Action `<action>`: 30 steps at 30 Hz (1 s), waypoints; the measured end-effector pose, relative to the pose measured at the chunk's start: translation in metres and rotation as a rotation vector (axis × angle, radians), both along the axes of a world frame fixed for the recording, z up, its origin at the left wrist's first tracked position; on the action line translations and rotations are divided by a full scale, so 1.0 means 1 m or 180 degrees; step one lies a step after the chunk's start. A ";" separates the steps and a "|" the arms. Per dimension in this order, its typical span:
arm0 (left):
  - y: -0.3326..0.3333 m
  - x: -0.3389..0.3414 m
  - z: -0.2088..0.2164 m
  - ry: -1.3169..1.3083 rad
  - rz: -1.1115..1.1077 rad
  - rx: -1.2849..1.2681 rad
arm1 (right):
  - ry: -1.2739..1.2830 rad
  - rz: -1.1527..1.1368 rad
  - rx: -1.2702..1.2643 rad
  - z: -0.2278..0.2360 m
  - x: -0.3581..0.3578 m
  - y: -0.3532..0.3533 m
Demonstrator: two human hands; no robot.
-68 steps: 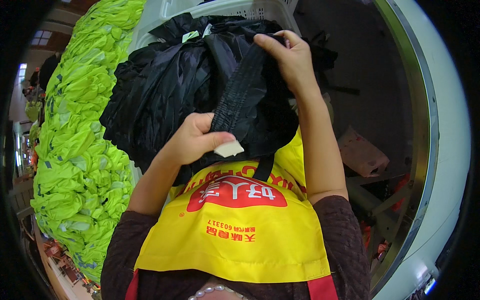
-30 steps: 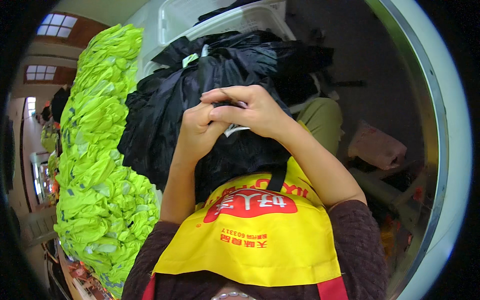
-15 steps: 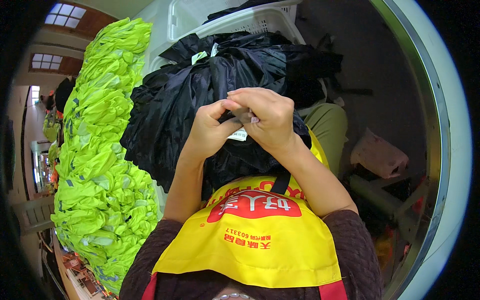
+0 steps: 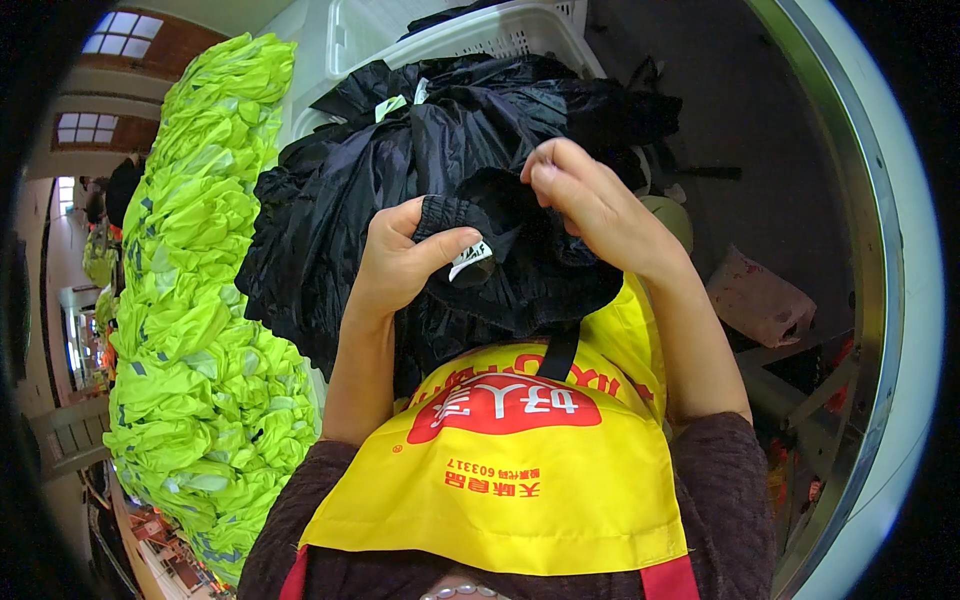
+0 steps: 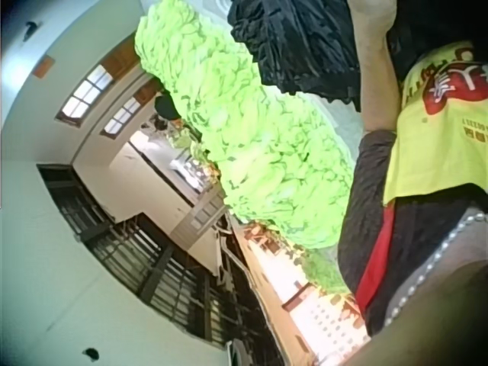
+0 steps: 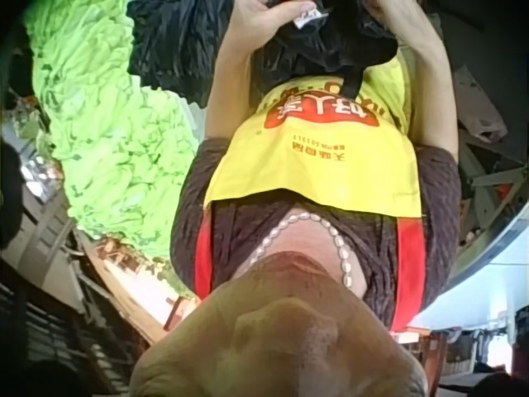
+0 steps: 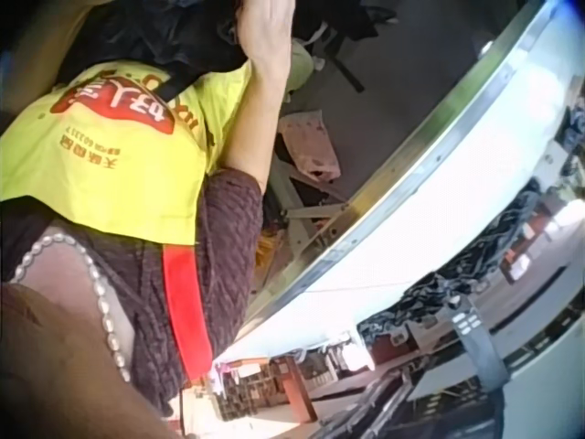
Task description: The person repeatedly picks up black garments from a pile, locates the attached tags, and uses a small tool to cut them off. The person then places the trimmed garments back into the pile. This process is repeated for multiple items.
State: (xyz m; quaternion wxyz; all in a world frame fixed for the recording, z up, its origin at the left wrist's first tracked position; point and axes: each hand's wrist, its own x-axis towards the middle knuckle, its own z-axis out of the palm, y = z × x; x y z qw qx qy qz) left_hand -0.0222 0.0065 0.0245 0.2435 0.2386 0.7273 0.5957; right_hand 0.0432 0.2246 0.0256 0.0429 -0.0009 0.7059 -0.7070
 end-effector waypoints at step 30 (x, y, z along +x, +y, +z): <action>0.003 0.007 0.005 0.0127 -0.0520 0.0222 | 0.0494 0.1156 0.0351 -0.010 0.000 -0.010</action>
